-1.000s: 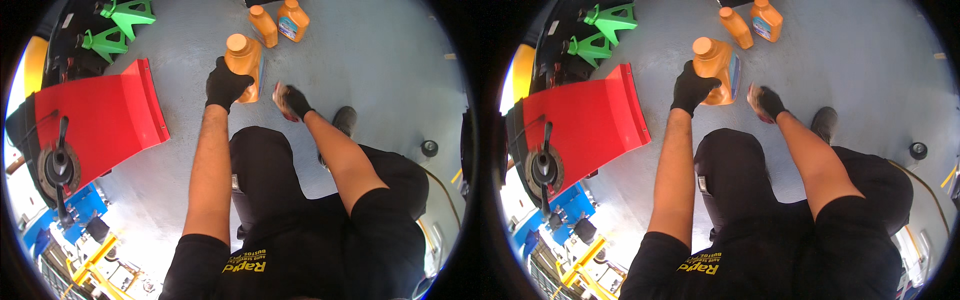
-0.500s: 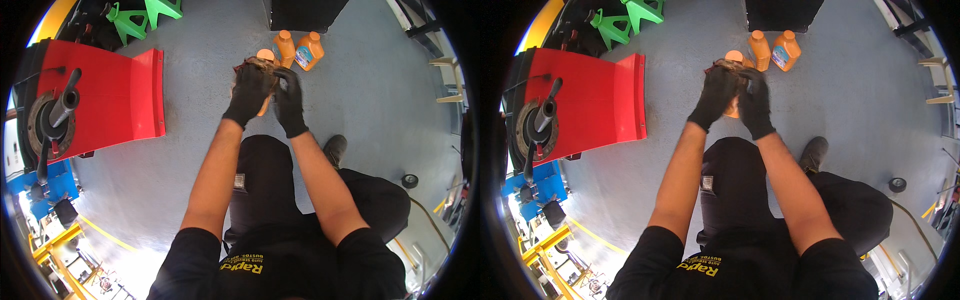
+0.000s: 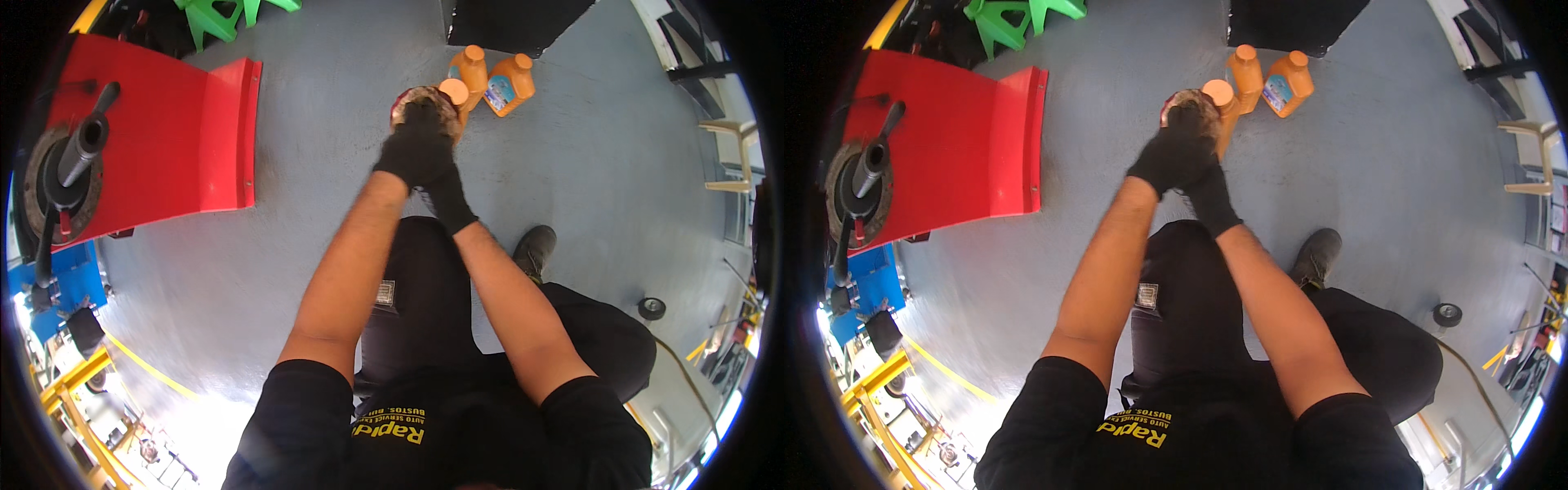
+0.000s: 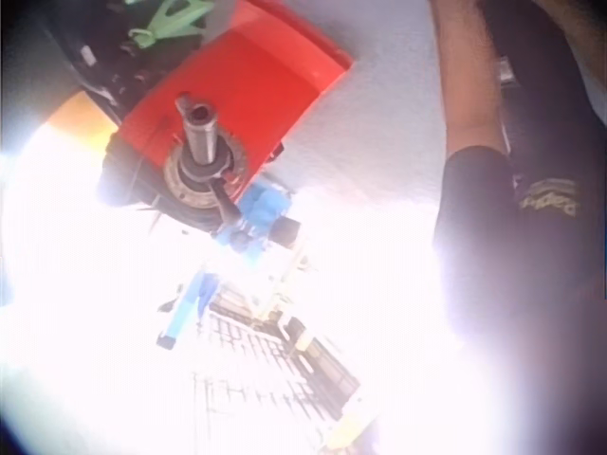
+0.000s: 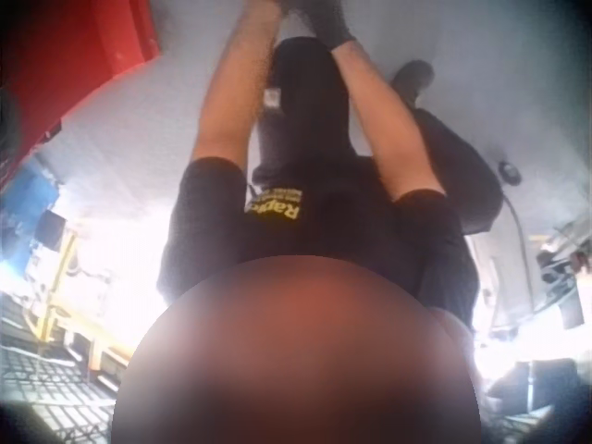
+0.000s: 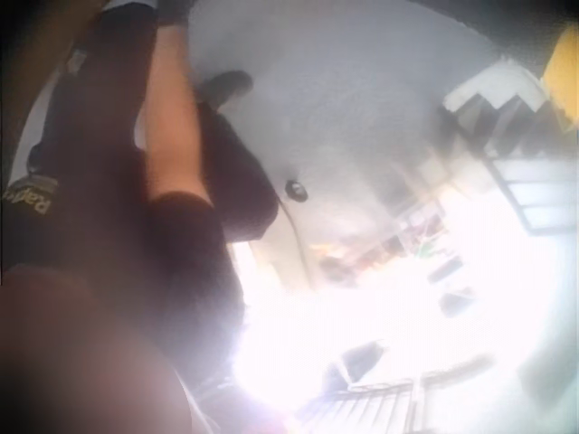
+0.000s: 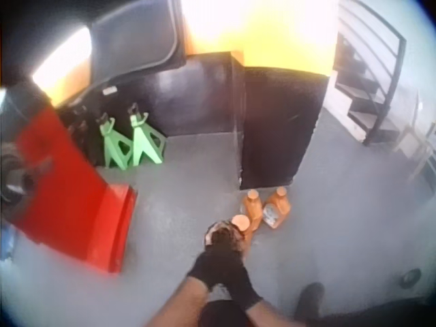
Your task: The person kneels on the floor and uses a pump nozzle to fill several orange plastic bottles with a dark liquid. After filling, the person wipes the bottles and the floor with a cloth, then places the filled bottles together.
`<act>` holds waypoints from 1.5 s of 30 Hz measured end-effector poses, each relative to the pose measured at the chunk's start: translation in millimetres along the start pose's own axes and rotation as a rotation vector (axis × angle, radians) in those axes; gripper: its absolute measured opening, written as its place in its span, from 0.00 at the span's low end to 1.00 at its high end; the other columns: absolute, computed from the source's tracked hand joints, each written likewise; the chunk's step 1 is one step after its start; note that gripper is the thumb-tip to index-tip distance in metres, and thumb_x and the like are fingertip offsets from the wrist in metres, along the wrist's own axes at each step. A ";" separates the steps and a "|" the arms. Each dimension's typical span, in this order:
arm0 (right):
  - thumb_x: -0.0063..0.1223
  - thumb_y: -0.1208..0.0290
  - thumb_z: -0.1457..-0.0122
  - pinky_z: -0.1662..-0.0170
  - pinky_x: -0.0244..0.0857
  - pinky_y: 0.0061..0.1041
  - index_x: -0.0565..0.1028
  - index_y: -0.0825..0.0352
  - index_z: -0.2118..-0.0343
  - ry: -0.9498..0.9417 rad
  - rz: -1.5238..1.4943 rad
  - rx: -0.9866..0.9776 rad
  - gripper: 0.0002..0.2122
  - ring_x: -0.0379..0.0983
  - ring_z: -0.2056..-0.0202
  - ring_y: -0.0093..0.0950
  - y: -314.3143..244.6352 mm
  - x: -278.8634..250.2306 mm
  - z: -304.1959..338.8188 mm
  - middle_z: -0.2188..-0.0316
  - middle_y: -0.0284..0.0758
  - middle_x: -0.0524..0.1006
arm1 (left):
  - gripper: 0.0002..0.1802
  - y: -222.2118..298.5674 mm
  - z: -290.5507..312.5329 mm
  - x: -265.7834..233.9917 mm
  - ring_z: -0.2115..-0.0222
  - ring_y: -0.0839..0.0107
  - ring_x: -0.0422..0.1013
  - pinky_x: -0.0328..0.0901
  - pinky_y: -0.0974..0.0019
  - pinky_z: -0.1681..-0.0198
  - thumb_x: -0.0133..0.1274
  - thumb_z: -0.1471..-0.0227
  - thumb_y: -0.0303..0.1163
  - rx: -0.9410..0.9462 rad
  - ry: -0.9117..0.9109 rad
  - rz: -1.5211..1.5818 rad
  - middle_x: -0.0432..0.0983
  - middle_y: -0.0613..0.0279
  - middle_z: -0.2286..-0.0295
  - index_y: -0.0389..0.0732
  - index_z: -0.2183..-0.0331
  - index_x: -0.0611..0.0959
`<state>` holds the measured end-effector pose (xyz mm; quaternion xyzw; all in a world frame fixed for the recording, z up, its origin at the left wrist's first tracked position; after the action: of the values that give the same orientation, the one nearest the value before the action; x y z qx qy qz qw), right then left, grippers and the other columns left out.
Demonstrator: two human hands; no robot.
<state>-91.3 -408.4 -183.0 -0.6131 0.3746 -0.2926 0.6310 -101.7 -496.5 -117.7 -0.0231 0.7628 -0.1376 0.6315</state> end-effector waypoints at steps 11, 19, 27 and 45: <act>0.77 0.64 0.45 0.52 0.76 0.28 0.75 0.70 0.46 0.021 0.011 0.375 0.28 0.79 0.54 0.24 -38.5 -118.9 29.8 0.55 0.37 0.83 | 0.36 52.1 -28.1 143.4 0.37 0.61 0.62 0.59 0.58 0.33 0.42 0.29 0.56 -0.655 0.129 1.954 0.66 0.51 0.39 0.37 0.35 0.67; 0.74 0.65 0.47 0.49 0.74 0.32 0.58 0.72 0.37 0.069 0.155 0.453 0.41 0.76 0.49 0.31 -39.8 -161.0 -8.4 0.46 0.43 0.73 | 0.22 90.8 -77.4 91.2 0.38 0.49 0.67 0.62 0.56 0.34 0.51 0.35 0.35 -0.275 0.668 1.160 0.71 0.44 0.40 0.36 0.43 0.79; 0.73 0.70 0.51 0.46 0.74 0.32 0.59 0.68 0.35 -0.153 0.372 0.456 0.42 0.74 0.47 0.32 -52.1 -184.9 -12.7 0.46 0.40 0.72 | 0.23 103.4 -76.5 120.6 0.34 0.43 0.61 0.54 0.45 0.29 0.50 0.36 0.33 -0.647 0.429 1.656 0.67 0.40 0.39 0.38 0.42 0.78; 0.70 0.73 0.51 0.31 0.60 0.37 0.48 0.66 0.24 -0.407 0.550 0.440 0.52 0.63 0.32 0.36 -46.0 -206.1 -8.7 0.33 0.43 0.64 | 0.36 118.6 -61.7 130.0 0.35 0.41 0.58 0.55 0.32 0.36 0.54 0.40 0.39 -0.510 0.333 0.991 0.62 0.52 0.34 0.39 0.33 0.68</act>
<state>-207.3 -246.0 -113.6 -0.3858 0.3208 -0.0588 0.8630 -171.3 -398.6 -260.3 0.2073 0.7805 0.3609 0.4664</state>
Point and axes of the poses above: each hand's wrist, its own z-axis away from the middle knuckle, its own x-axis out of the palm, y = z × x, the point moved 5 cm from there along -z, towards the middle knuckle
